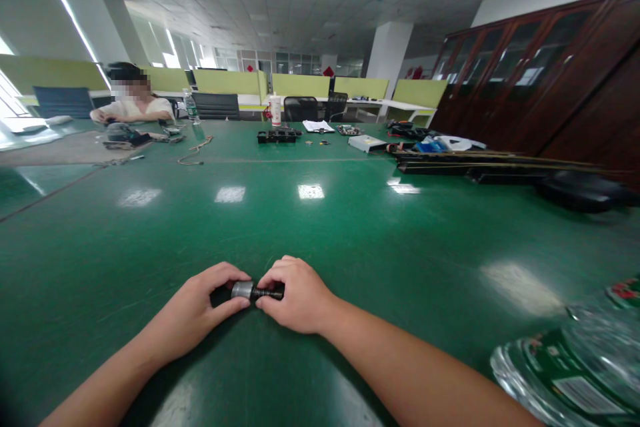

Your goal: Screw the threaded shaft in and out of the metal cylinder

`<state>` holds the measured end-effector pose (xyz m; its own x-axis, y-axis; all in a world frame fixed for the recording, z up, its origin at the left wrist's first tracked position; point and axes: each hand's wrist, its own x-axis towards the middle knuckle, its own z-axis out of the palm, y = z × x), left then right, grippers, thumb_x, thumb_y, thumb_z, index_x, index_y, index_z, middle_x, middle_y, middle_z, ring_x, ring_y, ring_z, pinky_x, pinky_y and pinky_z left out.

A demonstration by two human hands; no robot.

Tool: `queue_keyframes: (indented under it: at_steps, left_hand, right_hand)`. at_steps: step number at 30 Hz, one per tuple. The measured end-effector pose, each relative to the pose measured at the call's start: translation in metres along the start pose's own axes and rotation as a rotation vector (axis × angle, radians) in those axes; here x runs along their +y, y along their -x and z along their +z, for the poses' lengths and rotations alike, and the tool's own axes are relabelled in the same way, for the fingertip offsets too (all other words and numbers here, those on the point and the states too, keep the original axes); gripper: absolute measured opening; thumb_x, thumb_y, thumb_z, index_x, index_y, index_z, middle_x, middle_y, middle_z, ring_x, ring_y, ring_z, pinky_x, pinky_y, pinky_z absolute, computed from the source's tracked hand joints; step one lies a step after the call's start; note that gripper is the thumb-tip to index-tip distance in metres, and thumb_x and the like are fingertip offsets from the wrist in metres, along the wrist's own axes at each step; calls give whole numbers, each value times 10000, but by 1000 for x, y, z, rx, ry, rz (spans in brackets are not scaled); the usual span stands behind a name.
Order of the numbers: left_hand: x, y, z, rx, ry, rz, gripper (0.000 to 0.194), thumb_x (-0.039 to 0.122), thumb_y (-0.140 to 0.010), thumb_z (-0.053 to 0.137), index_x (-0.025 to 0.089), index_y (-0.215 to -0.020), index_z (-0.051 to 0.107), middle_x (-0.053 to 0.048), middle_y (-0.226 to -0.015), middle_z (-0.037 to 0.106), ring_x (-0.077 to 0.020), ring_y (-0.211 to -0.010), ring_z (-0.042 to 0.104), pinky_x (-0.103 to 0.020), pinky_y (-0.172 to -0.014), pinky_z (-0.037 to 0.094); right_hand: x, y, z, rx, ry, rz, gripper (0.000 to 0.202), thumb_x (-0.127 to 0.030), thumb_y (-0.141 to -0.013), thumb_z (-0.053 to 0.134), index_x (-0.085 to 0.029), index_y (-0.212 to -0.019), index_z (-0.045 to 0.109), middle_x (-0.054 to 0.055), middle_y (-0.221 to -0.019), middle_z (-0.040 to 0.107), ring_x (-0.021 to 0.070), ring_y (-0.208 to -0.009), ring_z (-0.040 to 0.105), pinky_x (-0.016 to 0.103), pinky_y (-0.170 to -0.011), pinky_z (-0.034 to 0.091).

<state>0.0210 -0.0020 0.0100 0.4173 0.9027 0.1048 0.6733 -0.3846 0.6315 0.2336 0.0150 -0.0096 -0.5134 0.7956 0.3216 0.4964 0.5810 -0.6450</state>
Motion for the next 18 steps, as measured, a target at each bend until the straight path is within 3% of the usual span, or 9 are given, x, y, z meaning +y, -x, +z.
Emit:
queue_keyframes:
  at_steps: [18]
  left_hand:
    - [1, 0, -2, 39, -3, -16, 180, 284, -843, 648, 216, -1009, 662, -24, -938, 658, -199, -862, 608, -306, -781, 472]
  right_hand:
    - [2, 0, 0, 26, 43, 20, 82, -178, -731, 717, -188, -811, 701, 10, -760, 666, 157, -764, 562, 280, -701, 417]
